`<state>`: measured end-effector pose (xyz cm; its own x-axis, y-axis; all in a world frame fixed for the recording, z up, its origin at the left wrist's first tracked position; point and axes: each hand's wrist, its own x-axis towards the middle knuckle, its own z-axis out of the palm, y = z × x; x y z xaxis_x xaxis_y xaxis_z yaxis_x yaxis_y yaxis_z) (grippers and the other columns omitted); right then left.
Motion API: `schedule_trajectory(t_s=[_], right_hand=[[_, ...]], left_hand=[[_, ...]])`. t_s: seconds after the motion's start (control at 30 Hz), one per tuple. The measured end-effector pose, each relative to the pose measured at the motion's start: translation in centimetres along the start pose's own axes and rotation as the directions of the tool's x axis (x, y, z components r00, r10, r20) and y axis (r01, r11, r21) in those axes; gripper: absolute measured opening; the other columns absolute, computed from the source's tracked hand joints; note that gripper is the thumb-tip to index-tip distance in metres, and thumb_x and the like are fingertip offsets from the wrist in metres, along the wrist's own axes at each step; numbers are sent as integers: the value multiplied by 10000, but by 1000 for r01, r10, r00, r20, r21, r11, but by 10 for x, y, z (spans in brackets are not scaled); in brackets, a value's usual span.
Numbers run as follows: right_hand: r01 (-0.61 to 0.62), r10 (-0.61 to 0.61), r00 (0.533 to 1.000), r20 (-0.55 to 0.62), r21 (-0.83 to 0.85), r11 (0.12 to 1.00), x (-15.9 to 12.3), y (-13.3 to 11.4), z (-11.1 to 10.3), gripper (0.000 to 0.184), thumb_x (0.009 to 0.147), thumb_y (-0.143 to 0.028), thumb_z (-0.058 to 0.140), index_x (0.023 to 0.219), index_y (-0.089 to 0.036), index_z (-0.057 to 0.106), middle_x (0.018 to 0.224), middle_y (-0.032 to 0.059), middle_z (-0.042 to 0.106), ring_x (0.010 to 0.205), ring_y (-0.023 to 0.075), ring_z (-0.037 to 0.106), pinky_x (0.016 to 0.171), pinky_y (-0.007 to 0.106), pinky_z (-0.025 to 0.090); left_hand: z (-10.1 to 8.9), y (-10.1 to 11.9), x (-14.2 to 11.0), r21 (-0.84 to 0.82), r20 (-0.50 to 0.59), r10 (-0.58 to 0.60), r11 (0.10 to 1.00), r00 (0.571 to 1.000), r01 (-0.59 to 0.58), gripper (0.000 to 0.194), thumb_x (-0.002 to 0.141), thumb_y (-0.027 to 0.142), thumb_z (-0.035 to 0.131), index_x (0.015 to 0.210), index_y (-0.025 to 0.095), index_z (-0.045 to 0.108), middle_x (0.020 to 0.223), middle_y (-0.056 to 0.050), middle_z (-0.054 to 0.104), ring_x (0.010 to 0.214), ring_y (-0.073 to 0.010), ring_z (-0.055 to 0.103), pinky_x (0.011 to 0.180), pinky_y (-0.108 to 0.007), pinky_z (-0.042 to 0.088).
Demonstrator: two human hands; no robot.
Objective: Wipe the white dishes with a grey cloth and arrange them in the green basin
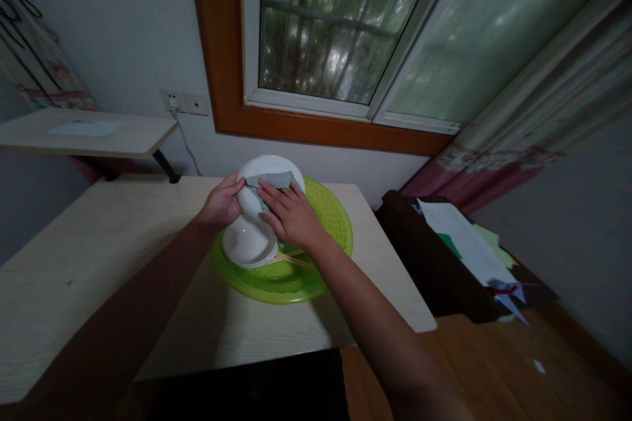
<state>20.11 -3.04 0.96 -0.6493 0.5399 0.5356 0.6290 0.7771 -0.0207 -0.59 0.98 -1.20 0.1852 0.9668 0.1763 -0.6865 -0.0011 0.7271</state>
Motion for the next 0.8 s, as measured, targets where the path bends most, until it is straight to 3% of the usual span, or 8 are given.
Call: schedule_trajectory(t_s=[0.17, 0.33, 0.5, 0.63, 0.8], right_hand=[[-157, 154, 985, -77, -34, 987, 0, 5, 3, 520, 1067, -409, 427, 1567, -266, 435, 1652, 27, 396, 1379, 285, 542, 1258, 542, 298], [-254, 247, 958, -144, -30, 967, -6, 13, 5, 412, 1073, -359, 418, 1386, -220, 647, 1507, 68, 588, 1304, 288, 599, 1216, 552, 327], [-119, 119, 988, -94, 8, 993, -10, 11, 5, 352, 1066, -338, 454, 1237, -221, 738, 1395, 59, 683, 1163, 236, 680, 1182, 495, 367], [29, -28, 999, -38, 32, 999, -7, 6, 3, 382, 1071, -343, 439, 1371, -245, 655, 1498, 24, 601, 1252, 213, 643, 1193, 466, 372], [-40, 39, 999, -14, -17, 999, -2, 3, 2, 478, 1073, -390, 427, 1537, -286, 476, 1629, 19, 436, 1355, 237, 575, 1265, 514, 278]], left_hand=[[2, 1, -1, 41, -18, 7, 999, 1000, -6, 244, 849, 193, 698, 1080, 128, 652, 1135, -156, 735, 1162, -323, 671, 952, -443, 562], [-4, 1, 1, 61, -117, 87, 995, 989, -80, 261, 837, 201, 722, 1072, 117, 643, 1130, -162, 738, 1185, -333, 666, 1005, -462, 546], [-7, 2, 4, 42, -136, 112, 993, 984, -107, 328, 847, 216, 719, 1145, 119, 624, 1105, -152, 742, 1127, -323, 695, 982, -478, 556], [-5, 0, 4, 26, -72, 39, 999, 997, -37, 345, 833, 219, 728, 1146, 112, 627, 1088, -155, 746, 1052, -314, 720, 926, -461, 580], [-3, -3, 1, 48, -27, -6, 999, 1000, 8, 266, 827, 200, 726, 1072, 124, 657, 1083, -145, 750, 1054, -299, 719, 904, -416, 591]])
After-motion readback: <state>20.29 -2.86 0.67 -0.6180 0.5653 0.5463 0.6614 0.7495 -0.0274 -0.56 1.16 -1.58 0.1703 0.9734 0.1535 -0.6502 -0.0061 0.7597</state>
